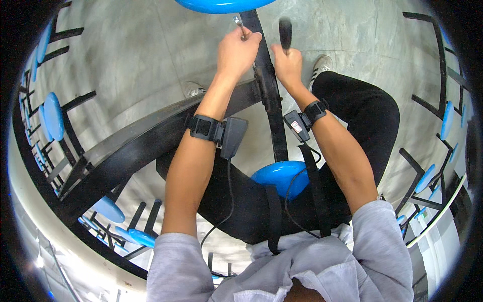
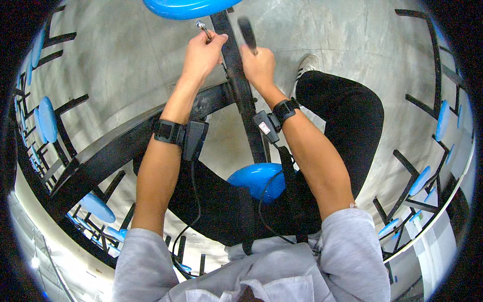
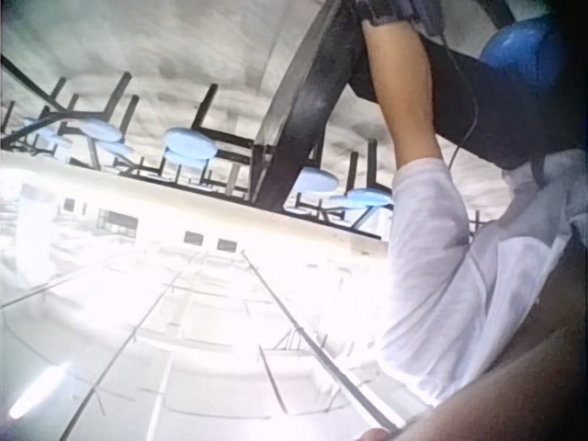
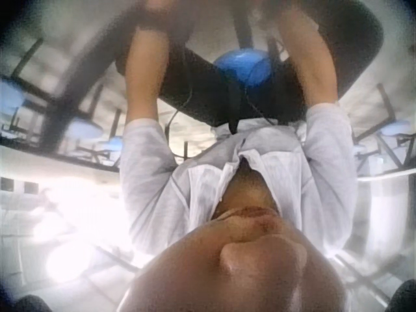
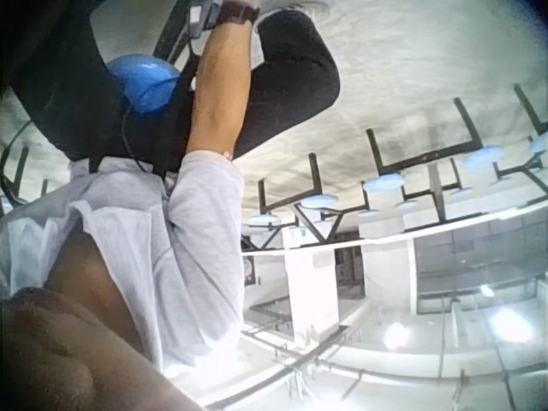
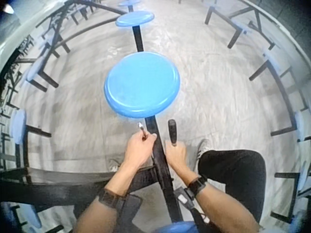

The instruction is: The person uses two wrenches to tighten a bolt on the underside of a metal table frame in a dining area. They hold the nut with one wrench and turn the bolt with the other, then place the tools in a waist pouch.

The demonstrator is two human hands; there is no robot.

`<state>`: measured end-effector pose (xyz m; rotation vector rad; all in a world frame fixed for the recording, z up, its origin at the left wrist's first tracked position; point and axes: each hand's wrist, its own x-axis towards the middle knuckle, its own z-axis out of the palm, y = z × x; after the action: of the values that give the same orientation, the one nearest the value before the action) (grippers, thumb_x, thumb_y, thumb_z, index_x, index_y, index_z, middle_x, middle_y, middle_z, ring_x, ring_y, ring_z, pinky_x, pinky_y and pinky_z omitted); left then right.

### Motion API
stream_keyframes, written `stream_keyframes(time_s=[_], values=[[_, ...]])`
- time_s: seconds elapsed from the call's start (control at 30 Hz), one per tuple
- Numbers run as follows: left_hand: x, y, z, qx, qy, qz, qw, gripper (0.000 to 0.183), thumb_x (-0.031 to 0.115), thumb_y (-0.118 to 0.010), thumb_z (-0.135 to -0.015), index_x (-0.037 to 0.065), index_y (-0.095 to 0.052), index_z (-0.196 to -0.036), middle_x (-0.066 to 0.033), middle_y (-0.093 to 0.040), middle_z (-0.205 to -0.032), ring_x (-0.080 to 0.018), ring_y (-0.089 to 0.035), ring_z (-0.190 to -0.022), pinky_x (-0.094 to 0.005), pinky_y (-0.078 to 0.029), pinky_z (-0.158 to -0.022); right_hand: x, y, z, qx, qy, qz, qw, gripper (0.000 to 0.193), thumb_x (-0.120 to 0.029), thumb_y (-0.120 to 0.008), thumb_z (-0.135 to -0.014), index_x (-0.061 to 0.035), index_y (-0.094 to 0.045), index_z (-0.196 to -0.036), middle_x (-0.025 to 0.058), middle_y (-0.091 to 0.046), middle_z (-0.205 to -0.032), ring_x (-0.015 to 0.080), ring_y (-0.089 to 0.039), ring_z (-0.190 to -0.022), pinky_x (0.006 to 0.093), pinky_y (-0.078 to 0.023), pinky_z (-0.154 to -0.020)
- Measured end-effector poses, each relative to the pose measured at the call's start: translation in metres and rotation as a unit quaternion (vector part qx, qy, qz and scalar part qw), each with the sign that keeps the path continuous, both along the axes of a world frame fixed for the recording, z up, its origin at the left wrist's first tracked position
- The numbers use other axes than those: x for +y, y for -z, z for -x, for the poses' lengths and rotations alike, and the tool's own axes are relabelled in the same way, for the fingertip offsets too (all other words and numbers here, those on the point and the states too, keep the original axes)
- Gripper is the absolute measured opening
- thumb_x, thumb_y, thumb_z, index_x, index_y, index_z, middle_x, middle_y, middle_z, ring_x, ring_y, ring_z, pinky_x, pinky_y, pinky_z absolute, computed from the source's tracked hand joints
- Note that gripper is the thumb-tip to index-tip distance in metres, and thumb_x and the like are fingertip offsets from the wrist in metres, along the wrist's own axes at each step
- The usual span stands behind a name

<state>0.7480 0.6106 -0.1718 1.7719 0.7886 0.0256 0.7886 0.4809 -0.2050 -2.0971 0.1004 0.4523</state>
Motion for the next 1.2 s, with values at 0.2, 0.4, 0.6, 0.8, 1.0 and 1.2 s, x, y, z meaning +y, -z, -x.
stream_keyframes(time_s=[0.2, 0.4, 0.6, 0.8, 1.0, 1.2], values=[[-0.003, 0.0, 0.0, 0.01, 0.001, -0.003, 1.0, 0.026, 0.027, -0.061, -0.075, 0.001, -0.058, -0.075, -0.013, -0.062, -0.066, -0.0254, -0.06, -0.064, -0.0355, -0.046, -0.064, 0.004, -0.005, -0.008, 0.058, 0.021, 0.038, 0.997, 0.041, -0.033, -0.056, -0.072, 0.0051, -0.061, -0.059, 0.0191, -0.057, -0.055, 0.0321, -0.061, -0.058, 0.0392, -0.046, -0.061], [0.0, 0.002, -0.001, -0.001, -0.025, 0.007, 1.0, 0.025, 0.027, -0.061, -0.074, 0.002, -0.058, -0.075, -0.0126, -0.062, -0.067, -0.0256, -0.06, -0.065, -0.0357, -0.046, -0.064, 0.011, -0.015, -0.018, 0.127, -0.033, 0.059, 0.99, 0.037, -0.03, -0.052, -0.073, 0.0047, -0.064, -0.07, 0.0219, -0.061, -0.064, 0.034, -0.063, -0.067, 0.0412, -0.046, -0.067], [-0.005, -0.002, -0.001, 0.016, -0.019, -0.007, 1.0, 0.024, 0.027, -0.06, -0.074, 0.002, -0.058, -0.075, -0.0127, -0.063, -0.068, -0.0261, -0.061, -0.066, -0.0362, -0.046, -0.065, 0.013, 0.006, -0.032, 0.188, -0.109, 0.131, 0.967, 0.04, -0.027, -0.044, -0.075, 0.004, -0.065, -0.089, 0.0245, -0.063, -0.096, 0.0377, -0.06, -0.091, 0.0393, -0.046, -0.079], [0.003, 0.004, 0.001, 0.012, -0.02, -0.036, 0.999, 0.027, 0.03, -0.061, -0.074, 0.003, -0.059, -0.076, -0.0128, -0.063, -0.067, -0.0277, -0.062, -0.068, -0.0373, -0.047, -0.066, 0.024, 0.009, -0.03, 0.158, -0.104, 0.139, 0.972, 0.042, -0.028, -0.044, -0.076, 0.0046, -0.064, -0.094, 0.0258, -0.062, -0.099, 0.0387, -0.059, -0.095, 0.041, -0.045, -0.082], [-0.003, -0.016, -0.008, 0.024, -0.043, 0.075, 0.996, 0.044, 0.041, -0.049, -0.088, -0.001, -0.061, -0.08, -0.0131, -0.059, -0.058, -0.0253, -0.061, -0.054, -0.036, -0.047, -0.059, -0.001, 0.014, -0.036, 0.155, -0.101, 0.071, 0.98, 0.044, -0.035, -0.047, -0.079, 0.0063, -0.062, -0.08, 0.0272, -0.062, -0.082, 0.0392, -0.061, -0.085, 0.0405, -0.045, -0.073], [0.005, -0.004, 0.0, 0.01, -0.006, 0.033, 0.999, 0.045, 0.04, -0.049, -0.089, -0.002, -0.06, -0.08, -0.0102, -0.059, -0.061, -0.0183, -0.058, -0.049, -0.0308, -0.046, -0.05, -0.04, -0.016, -0.05, 0.088, -0.308, 0.145, 0.936, 0.066, -0.059, -0.044, -0.083, 0.0029, -0.063, -0.073, 0.0227, -0.063, -0.074, 0.0364, -0.062, -0.079, 0.0426, -0.047, -0.071]])
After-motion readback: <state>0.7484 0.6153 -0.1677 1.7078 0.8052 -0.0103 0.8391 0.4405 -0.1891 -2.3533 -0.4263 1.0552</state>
